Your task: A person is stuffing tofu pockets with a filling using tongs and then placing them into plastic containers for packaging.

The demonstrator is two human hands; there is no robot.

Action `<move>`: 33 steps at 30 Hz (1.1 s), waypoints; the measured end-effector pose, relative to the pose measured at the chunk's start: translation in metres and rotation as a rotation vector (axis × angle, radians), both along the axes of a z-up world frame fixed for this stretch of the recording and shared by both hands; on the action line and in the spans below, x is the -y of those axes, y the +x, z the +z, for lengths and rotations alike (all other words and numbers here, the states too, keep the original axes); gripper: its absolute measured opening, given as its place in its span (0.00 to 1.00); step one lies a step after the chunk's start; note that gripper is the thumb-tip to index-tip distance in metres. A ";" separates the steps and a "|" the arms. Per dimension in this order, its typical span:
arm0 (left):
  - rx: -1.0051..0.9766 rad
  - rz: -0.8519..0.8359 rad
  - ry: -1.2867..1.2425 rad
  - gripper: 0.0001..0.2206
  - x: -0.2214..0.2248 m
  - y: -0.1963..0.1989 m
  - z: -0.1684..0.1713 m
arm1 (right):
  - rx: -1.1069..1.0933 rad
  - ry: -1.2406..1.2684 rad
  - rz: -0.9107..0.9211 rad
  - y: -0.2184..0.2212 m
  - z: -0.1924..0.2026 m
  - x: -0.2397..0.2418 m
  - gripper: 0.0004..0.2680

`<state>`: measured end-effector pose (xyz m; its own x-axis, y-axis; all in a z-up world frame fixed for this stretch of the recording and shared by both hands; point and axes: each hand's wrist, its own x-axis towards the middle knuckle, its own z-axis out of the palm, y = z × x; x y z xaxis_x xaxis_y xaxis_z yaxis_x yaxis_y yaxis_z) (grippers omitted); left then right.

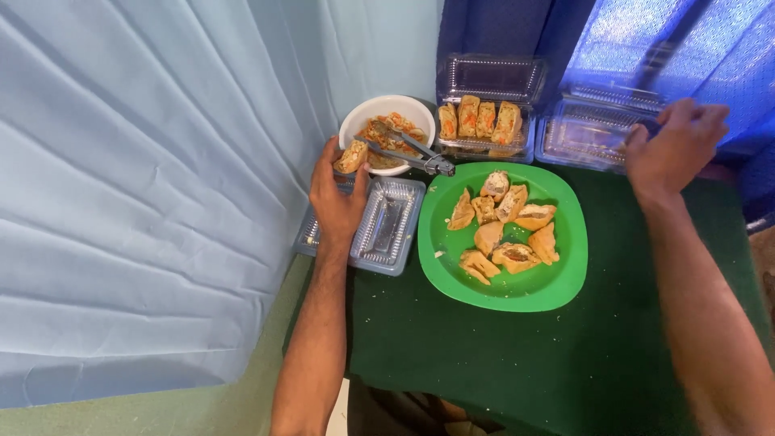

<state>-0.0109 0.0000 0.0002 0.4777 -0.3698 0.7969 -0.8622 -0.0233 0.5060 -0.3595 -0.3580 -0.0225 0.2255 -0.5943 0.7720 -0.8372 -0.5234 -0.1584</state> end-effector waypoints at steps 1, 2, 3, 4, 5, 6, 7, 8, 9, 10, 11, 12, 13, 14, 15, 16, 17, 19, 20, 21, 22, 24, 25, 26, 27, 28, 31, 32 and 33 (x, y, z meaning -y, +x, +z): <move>-0.001 -0.001 0.002 0.26 -0.001 -0.001 0.001 | -0.001 0.002 -0.001 0.000 -0.010 0.009 0.14; -0.009 0.002 0.005 0.26 -0.001 -0.003 0.003 | -0.067 0.017 0.036 0.000 -0.018 0.019 0.09; -0.016 0.005 0.007 0.26 -0.002 -0.004 0.005 | -0.132 0.031 0.072 0.000 -0.026 0.029 0.06; -0.017 0.002 0.007 0.26 -0.001 -0.004 0.005 | -0.133 0.032 0.069 0.002 -0.021 0.024 0.06; -0.007 0.004 0.012 0.26 -0.001 -0.003 0.004 | -0.108 0.099 0.179 0.004 -0.016 0.020 0.03; 0.002 0.008 0.015 0.25 -0.002 -0.003 0.004 | -0.084 0.164 0.291 0.007 -0.009 0.016 0.03; 0.001 0.007 0.013 0.25 -0.001 -0.003 0.004 | -0.086 0.163 0.289 0.008 0.000 0.008 0.03; -0.002 0.004 0.003 0.26 -0.001 -0.003 0.004 | -0.074 0.202 0.340 0.009 0.008 0.000 0.09; -0.005 0.001 -0.007 0.26 -0.001 -0.003 0.005 | -0.062 0.240 0.391 0.011 0.017 -0.007 0.17; -0.004 0.002 -0.009 0.26 -0.001 -0.003 0.005 | -0.062 0.239 0.392 0.012 0.027 -0.017 0.17; 0.009 0.004 -0.010 0.26 -0.001 -0.002 0.005 | -0.138 0.283 0.380 0.013 0.037 -0.026 0.25; 0.021 0.005 -0.012 0.26 -0.001 -0.002 0.005 | -0.214 0.328 0.366 0.013 0.046 -0.035 0.33; 0.021 0.006 -0.013 0.26 -0.001 -0.002 0.005 | -0.215 0.327 0.366 0.013 0.047 -0.038 0.33; 0.033 0.006 -0.030 0.25 -0.001 -0.002 0.005 | -0.261 0.393 0.335 0.012 0.047 -0.041 0.35; 0.045 0.006 -0.047 0.25 -0.001 -0.001 0.005 | -0.306 0.459 0.303 0.012 0.047 -0.044 0.37; 0.046 0.008 -0.048 0.25 -0.002 -0.002 0.006 | -0.306 0.458 0.305 0.014 0.046 -0.048 0.37; 0.016 0.001 -0.046 0.25 -0.002 -0.004 0.006 | -0.304 0.476 0.278 0.015 0.045 -0.051 0.34; -0.011 -0.003 -0.045 0.25 -0.004 -0.005 0.009 | -0.300 0.493 0.255 0.019 0.040 -0.056 0.32; -0.005 0.008 -0.052 0.25 -0.003 -0.006 0.010 | -0.313 0.438 0.231 0.020 0.035 -0.056 0.31; 0.001 0.019 -0.059 0.25 -0.003 -0.006 0.010 | -0.326 0.383 0.207 0.021 0.030 -0.057 0.31; 0.003 0.018 -0.059 0.25 -0.002 -0.007 0.011 | -0.324 0.383 0.206 0.021 0.023 -0.055 0.31; -0.017 0.010 -0.092 0.25 -0.002 -0.009 0.013 | -0.248 0.291 0.209 0.023 0.009 -0.052 0.28; -0.015 0.013 -0.092 0.25 -0.002 -0.011 0.015 | -0.247 0.291 0.212 0.023 0.008 -0.054 0.28; -0.026 0.013 -0.098 0.25 -0.001 -0.013 0.018 | -0.231 0.275 0.215 0.023 0.007 -0.055 0.28; -0.038 0.014 -0.104 0.26 -0.001 -0.015 0.021 | -0.215 0.260 0.217 0.024 0.006 -0.056 0.28; -0.039 0.014 -0.106 0.26 0.001 -0.017 0.023 | -0.216 0.258 0.217 0.024 0.004 -0.055 0.28; -0.034 0.001 -0.133 0.26 0.009 -0.029 0.032 | -0.203 0.176 0.194 0.023 -0.004 -0.051 0.28; -0.070 -0.043 -0.139 0.26 0.011 -0.037 0.037 | -0.201 0.148 0.181 0.023 -0.007 -0.051 0.28; -0.107 -0.087 -0.144 0.26 0.013 -0.044 0.042 | -0.198 0.121 0.168 0.023 -0.010 -0.051 0.29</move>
<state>-0.0553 -0.0128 0.0427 0.5333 -0.2991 0.7912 -0.7992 0.1284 0.5872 -0.3369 -0.3067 -0.0328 0.4682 -0.6206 0.6291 -0.7610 -0.6450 -0.0699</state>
